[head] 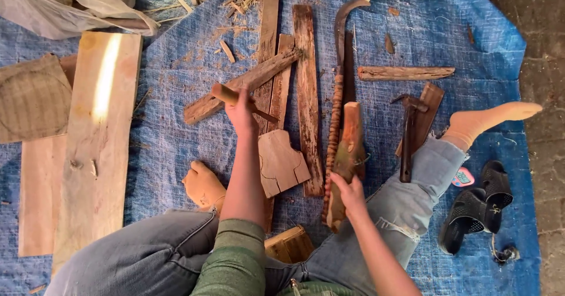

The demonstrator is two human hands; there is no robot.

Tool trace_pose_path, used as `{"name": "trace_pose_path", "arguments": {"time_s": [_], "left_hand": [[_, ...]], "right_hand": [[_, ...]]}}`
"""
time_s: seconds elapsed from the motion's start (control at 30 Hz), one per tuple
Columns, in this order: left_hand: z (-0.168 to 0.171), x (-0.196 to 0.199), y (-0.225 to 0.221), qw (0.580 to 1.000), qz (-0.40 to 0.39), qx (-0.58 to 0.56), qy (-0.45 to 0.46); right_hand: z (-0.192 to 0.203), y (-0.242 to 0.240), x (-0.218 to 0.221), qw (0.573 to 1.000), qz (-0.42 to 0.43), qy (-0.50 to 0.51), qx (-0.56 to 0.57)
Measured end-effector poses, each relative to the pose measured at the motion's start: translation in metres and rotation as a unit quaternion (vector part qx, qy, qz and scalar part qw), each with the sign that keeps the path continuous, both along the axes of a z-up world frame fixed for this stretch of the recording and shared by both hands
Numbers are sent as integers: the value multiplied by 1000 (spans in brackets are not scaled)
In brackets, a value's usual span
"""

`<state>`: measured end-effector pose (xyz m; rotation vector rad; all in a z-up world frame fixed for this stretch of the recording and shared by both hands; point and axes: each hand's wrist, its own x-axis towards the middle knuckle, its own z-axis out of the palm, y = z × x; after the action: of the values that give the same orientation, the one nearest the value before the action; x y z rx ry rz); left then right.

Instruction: Carving a small wooden component using manual tools like a saw and mallet on a floor-based workspace.

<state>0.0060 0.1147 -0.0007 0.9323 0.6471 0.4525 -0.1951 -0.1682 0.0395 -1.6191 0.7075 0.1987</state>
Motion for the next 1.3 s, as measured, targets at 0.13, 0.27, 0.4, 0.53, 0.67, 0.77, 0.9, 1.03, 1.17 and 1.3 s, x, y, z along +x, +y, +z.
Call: {"name": "trace_pose_path", "arguments": {"time_s": [0.13,0.27,0.4,0.53,0.67,0.77,0.9,1.03,1.17,1.3], "left_hand": [[-13,6,27,998,36,-16,58],[-46,-15,40,973,61,-126,183],[-134,-45,20,938,93,-164,291],[-107,-50,-7,933,103,-119,323],[-94,-46,-11,933,106,-106,327],[-88,-49,-9,935,68,-67,341],[-67,-59,-23,919,-1,-11,395],[-75,-60,-40,911,-34,11,412],[-64,-60,-55,898,-88,35,429],[-74,-55,-55,925,-3,-63,375]], "right_hand": [[-37,10,14,998,23,11,49],[-48,25,28,990,124,67,21],[-46,39,18,991,98,83,-38],[-44,44,5,994,52,91,-33],[-37,48,18,998,-22,61,-19],[-17,47,41,994,25,55,-91],[-27,20,73,976,130,81,-153],[-39,25,87,972,159,106,-133],[-26,26,92,971,176,122,-104],[-44,15,75,981,155,93,-75]]}}
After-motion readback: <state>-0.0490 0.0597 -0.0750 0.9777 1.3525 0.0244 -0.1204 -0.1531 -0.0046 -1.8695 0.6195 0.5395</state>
